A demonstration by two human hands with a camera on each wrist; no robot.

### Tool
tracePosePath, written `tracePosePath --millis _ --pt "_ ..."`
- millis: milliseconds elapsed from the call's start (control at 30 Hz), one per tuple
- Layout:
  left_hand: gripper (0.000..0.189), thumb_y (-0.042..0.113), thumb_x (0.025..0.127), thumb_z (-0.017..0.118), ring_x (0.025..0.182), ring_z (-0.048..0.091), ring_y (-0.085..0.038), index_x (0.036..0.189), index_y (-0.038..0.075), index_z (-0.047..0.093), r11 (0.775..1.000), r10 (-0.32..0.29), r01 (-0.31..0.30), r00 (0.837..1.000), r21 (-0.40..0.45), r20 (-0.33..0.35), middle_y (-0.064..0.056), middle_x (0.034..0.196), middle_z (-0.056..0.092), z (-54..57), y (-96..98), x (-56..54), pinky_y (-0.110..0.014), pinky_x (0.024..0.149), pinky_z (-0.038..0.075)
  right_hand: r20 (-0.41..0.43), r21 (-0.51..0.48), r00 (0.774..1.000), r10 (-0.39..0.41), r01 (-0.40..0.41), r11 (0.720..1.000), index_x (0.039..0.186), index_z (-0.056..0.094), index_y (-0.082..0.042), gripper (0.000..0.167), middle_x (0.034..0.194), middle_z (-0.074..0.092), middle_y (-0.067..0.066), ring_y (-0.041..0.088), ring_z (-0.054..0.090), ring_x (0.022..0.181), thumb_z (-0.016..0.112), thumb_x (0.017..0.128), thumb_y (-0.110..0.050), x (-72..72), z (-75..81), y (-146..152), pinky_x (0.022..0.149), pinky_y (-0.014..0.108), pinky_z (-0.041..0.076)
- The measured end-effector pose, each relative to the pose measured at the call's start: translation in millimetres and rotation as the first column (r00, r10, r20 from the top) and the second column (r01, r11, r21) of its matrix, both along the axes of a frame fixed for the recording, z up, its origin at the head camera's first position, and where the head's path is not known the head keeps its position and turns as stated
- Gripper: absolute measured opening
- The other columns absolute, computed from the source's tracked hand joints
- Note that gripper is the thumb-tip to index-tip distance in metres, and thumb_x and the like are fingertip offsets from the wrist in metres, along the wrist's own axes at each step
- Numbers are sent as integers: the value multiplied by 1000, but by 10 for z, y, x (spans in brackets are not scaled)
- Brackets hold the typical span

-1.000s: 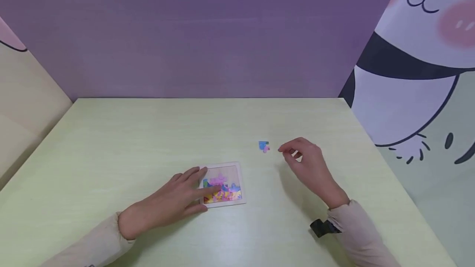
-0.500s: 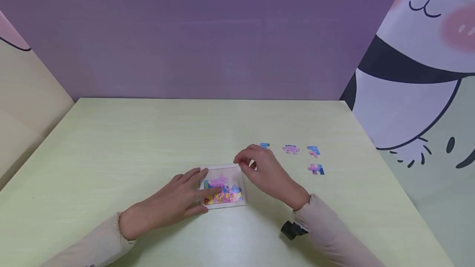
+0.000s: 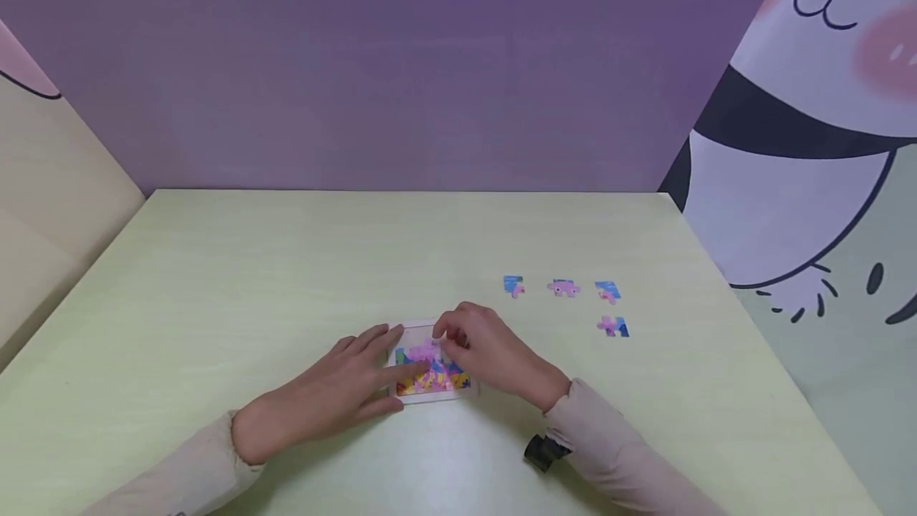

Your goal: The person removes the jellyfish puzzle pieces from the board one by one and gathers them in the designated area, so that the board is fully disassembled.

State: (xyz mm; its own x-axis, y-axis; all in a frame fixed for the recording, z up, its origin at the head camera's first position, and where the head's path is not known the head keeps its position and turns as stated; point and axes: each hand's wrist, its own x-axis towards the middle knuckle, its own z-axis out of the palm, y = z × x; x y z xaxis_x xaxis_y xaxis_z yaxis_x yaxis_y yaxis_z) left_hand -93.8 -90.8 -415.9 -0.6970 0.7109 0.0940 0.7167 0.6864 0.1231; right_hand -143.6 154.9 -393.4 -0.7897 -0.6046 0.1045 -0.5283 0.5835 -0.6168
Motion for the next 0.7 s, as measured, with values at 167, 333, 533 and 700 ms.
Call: tracePosePath --millis 167,333,533,700 --pt "49 46 98 59 138 39 -41 145 34 53 1000 3 -3 1000 -4 15 -23 152 41 -1 6 -11 -54 100 43 0 45 1000 8 -8 999 101 70 -6 10 85 58 -6 9 56 77 65 92 -3 -8 -36 4 70 25 52" --pt "49 47 99 58 139 38 -42 145 34 52 1000 8 -8 1000 -7 21 -23 152 40 0 3 -13 -56 101 43 0 62 1000 2 -2 998 104 69 -6 12 91 56 -3 11 53 78 64 93 -4 23 -33 -30 69 25 50" --pt "48 46 99 58 138 39 -43 145 34 52 1000 9 -9 1000 -6 20 -23 152 40 10 -1 -2 -57 101 43 -6 19 1000 -22 22 1000 105 69 -8 13 94 54 0 11 53 78 64 93 -4 76 -32 -71 69 26 50" --pt "48 45 98 60 137 40 -42 144 33 53 1000 -6 6 1000 2 -6 -24 150 42 11 -4 -4 -56 99 44 17 31 1000 -7 7 999 104 69 -8 16 91 55 -1 11 54 79 69 90 -2 77 -56 -96 68 24 50"
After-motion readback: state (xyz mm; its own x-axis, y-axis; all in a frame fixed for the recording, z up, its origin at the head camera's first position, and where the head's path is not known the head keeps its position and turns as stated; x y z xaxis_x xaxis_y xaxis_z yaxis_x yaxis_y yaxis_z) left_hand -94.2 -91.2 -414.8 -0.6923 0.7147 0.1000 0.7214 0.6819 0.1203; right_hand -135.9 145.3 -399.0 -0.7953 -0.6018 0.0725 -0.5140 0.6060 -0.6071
